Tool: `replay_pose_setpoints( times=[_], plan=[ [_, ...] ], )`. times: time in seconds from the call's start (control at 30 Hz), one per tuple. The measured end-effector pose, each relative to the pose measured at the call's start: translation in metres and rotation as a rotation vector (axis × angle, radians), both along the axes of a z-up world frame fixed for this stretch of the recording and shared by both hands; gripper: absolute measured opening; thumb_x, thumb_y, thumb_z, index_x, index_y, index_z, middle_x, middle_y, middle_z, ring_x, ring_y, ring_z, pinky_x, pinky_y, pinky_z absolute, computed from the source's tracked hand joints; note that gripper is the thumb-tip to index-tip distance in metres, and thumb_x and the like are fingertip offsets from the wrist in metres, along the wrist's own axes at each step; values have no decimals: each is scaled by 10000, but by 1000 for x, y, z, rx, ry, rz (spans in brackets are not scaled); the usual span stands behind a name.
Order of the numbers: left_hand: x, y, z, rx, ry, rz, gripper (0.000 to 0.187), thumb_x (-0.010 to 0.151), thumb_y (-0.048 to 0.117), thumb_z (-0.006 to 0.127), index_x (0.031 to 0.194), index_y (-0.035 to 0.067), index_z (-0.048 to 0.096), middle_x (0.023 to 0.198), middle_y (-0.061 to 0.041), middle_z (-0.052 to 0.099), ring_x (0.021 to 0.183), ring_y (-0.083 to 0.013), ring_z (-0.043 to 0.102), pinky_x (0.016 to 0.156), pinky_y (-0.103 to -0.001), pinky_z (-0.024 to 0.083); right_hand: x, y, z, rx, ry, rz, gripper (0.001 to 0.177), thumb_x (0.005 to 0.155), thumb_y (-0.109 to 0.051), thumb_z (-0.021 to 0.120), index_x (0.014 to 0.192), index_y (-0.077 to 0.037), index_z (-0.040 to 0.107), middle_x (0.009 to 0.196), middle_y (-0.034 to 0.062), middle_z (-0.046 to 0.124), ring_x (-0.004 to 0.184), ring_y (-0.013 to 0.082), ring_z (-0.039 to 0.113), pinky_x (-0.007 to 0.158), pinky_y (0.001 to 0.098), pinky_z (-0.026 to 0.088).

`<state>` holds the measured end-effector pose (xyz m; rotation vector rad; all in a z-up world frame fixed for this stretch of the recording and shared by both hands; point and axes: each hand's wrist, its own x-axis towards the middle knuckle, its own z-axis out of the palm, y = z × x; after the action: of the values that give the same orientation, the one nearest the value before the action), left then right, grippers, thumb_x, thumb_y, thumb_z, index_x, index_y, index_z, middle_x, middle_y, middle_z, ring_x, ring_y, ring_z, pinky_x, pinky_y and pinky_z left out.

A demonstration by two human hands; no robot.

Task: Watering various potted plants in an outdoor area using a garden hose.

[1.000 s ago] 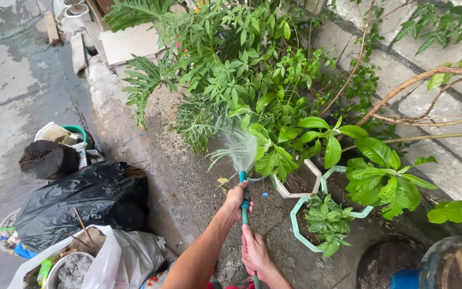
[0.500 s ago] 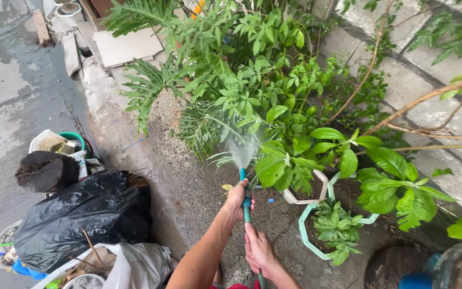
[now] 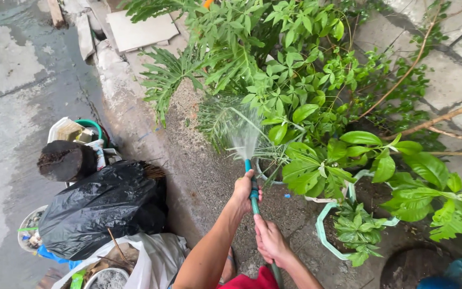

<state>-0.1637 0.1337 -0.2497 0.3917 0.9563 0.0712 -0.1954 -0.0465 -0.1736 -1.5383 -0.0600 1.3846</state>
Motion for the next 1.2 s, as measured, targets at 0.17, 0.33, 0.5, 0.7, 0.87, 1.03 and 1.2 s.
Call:
replay_pose_setpoints(
  times=[0.17, 0.33, 0.5, 0.7, 0.87, 1.03, 1.2],
  plan=[
    [11, 7, 19, 27, 30, -59, 417, 1016, 491, 569, 961, 84, 493, 665, -79, 550, 469, -199, 552, 363, -348, 468, 3, 6, 4, 25, -27, -34, 502, 1037, -551, 453, 819, -99, 442, 463, -16, 323, 276, 101, 289, 243, 299, 249],
    [35, 11, 22, 43, 7, -98, 417, 1004, 504, 545, 938, 92, 520, 642, -96, 544, 460, -205, 530, 355, -342, 454, 20, 5, 10, 51, 98, -156, 582, 1004, -630, 429, 872, -75, 543, 494, 37, 470, 305, 139, 394, 305, 295, 346],
    [64, 2, 13, 3, 62, -153, 488, 1023, 517, 551, 929, 40, 514, 635, -90, 539, 466, -197, 541, 353, -332, 457, 43, -23, -21, 70, 206, -282, 536, 962, -605, 440, 875, -85, 533, 536, 99, 559, 378, 216, 535, 377, 350, 449],
    [99, -23, 40, -27, 86, -234, 450, 1015, 529, 556, 939, 92, 487, 631, -77, 517, 472, -188, 525, 367, -310, 440, 44, -92, -137, -83, 141, -286, 476, 1020, -510, 522, 926, -59, 641, 612, 68, 632, 441, 173, 574, 419, 325, 488],
    [137, -43, 33, -10, 44, -261, 425, 1010, 530, 536, 947, 111, 504, 625, -82, 512, 458, -194, 507, 361, -315, 431, 42, -135, -179, -100, 191, -321, 373, 1004, -422, 541, 915, -80, 658, 624, 70, 650, 448, 178, 586, 411, 317, 466],
    [171, -65, 32, 12, 0, -282, 446, 1024, 532, 527, 938, 96, 497, 627, -77, 505, 472, -188, 506, 377, -306, 433, 60, -133, -91, -38, 147, -409, 669, 1012, -619, 392, 837, -35, 667, 468, 42, 536, 325, 150, 477, 339, 302, 384],
    [208, -76, 38, -16, 8, -391, 460, 1023, 537, 518, 922, 89, 492, 649, -72, 511, 500, -181, 503, 406, -302, 437, 72, -127, -70, 34, 11, -521, 673, 1023, -607, 411, 810, -24, 675, 456, 29, 508, 311, 122, 430, 329, 291, 349]
  ],
)
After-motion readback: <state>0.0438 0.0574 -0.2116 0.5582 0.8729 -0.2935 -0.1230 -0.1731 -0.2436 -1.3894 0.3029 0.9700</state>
